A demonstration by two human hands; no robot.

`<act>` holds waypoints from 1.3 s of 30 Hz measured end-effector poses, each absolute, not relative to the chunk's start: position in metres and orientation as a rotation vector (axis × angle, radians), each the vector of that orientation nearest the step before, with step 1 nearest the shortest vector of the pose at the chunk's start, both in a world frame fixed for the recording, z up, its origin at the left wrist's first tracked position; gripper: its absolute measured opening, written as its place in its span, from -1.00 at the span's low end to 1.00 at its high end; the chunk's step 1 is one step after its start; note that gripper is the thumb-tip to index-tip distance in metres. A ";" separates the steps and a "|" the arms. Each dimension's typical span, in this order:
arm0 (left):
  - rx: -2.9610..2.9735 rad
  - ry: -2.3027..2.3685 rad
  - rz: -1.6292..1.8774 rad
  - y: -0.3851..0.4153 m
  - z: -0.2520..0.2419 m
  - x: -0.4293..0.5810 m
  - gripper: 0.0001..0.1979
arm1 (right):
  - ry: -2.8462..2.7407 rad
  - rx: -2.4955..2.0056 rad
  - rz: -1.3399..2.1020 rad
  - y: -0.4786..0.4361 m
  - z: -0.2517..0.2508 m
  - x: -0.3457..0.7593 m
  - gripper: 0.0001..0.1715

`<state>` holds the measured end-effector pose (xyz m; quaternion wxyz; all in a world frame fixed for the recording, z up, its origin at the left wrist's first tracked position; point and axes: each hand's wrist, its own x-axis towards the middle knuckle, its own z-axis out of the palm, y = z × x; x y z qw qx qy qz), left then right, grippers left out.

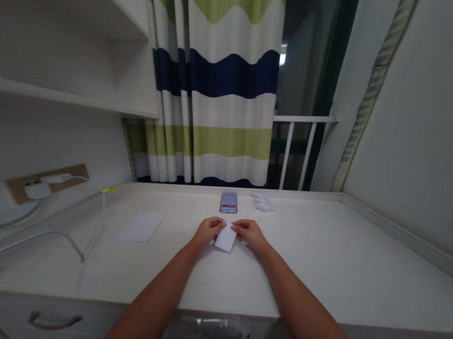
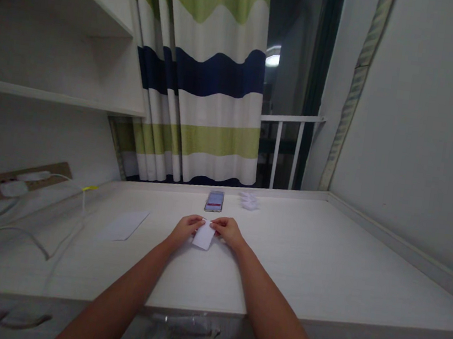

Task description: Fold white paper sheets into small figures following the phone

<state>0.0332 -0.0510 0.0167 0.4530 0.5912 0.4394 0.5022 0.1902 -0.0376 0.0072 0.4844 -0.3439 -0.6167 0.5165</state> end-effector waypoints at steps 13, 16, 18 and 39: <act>1.392 1.027 1.334 -0.052 0.020 0.033 -0.65 | -1.356 -0.821 1.252 -0.034 0.008 0.190 -0.66; 1.401 1.030 1.345 -0.052 0.020 0.033 -0.65 | -1.364 -0.828 1.225 -0.035 0.010 0.190 -0.67; 1.407 1.032 1.347 -0.052 0.020 0.033 -0.65 | -1.378 -0.836 1.219 -0.037 0.011 0.191 -0.67; 1.469 1.015 1.297 -0.054 0.019 0.032 -0.71 | -1.432 -0.783 1.257 -0.041 0.015 0.189 -0.72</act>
